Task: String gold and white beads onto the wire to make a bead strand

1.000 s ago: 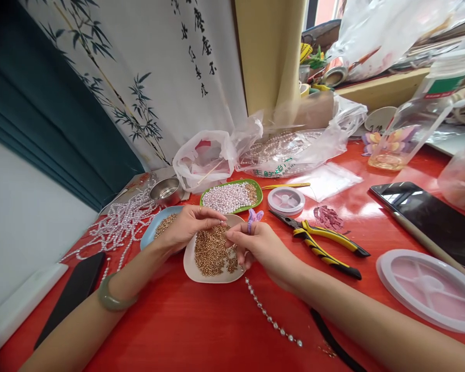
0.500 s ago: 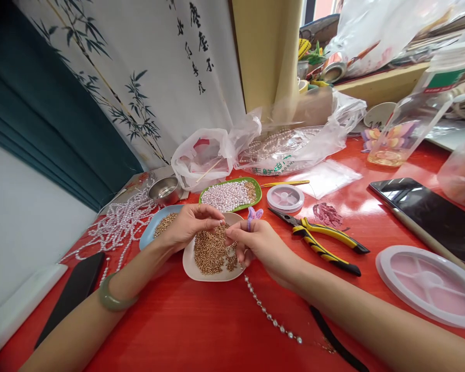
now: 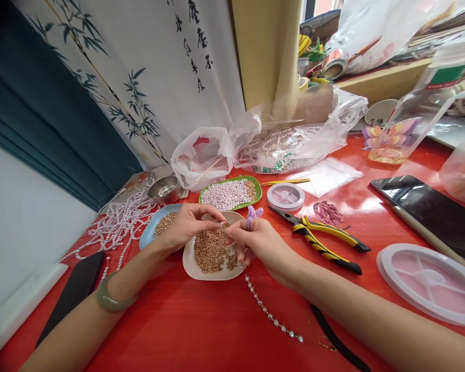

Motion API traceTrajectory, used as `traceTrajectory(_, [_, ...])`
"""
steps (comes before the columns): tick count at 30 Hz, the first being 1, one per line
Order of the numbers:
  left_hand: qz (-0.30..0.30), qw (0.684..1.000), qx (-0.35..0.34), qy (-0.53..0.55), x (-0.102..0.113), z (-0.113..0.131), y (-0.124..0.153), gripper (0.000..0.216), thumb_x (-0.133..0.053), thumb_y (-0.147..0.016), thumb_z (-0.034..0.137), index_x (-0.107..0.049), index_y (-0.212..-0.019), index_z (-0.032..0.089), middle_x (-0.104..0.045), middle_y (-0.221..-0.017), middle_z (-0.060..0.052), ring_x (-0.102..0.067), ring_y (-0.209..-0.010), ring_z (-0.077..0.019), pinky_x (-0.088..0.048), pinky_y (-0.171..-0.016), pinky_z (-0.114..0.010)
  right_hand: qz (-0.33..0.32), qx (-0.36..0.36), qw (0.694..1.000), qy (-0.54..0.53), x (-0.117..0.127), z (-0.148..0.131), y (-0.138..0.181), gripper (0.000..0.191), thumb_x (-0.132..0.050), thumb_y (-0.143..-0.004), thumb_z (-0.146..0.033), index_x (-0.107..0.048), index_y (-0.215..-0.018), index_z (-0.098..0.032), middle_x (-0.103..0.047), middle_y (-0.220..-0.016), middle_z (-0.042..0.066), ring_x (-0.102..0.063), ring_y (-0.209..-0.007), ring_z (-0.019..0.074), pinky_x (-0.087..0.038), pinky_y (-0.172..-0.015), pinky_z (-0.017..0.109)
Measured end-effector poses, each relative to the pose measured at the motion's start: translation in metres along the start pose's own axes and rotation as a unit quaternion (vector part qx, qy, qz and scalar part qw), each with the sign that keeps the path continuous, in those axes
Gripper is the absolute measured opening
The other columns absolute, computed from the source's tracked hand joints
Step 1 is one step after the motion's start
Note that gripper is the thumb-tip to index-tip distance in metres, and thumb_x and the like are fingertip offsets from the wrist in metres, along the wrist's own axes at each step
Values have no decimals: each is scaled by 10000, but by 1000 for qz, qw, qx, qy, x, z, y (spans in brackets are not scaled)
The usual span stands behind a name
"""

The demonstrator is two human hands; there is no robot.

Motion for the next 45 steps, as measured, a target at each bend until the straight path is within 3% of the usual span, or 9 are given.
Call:
traceTrajectory(16, [-11, 994, 71, 76, -4, -10, 0, 111, -662, -608, 225, -631, -681, 146, -603, -678, -17, -534, -628, -102, -439, -596, -238, -6, 5, 1000, 9, 0, 1, 0, 213, -570, -766, -298, -577, -622, -140, -486, -378, -44, -411, -320, 32, -311, -325, 133])
traceTrajectory(36, [-4, 995, 70, 67, -4, -5, 1, 101, -654, -606, 215, -631, -674, 143, -608, -668, -16, -531, -617, -103, -429, -599, -245, -10, 4, 1000, 4, -1, 2, -1, 195, -567, -772, -277, -568, -639, -134, -497, -381, -44, -422, -317, 25, -334, -329, 116])
traceTrajectory(45, [-32, 994, 66, 77, -9, -8, 0, 106, -661, -618, 224, -640, -680, 141, -599, -647, -8, -516, -604, -92, -409, -584, -225, -16, 14, 1000, 4, -1, 1, -2, 227, -587, -754, -327, -580, -643, -129, -493, -371, -44, -434, -316, 30, -338, -330, 120])
Point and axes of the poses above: each hand's wrist, its own y-axis away from the middle knuckle, its own x-axis out of the back of the hand, z = x × y, the point moved 7 cm from there along -y, towards the middle knuckle
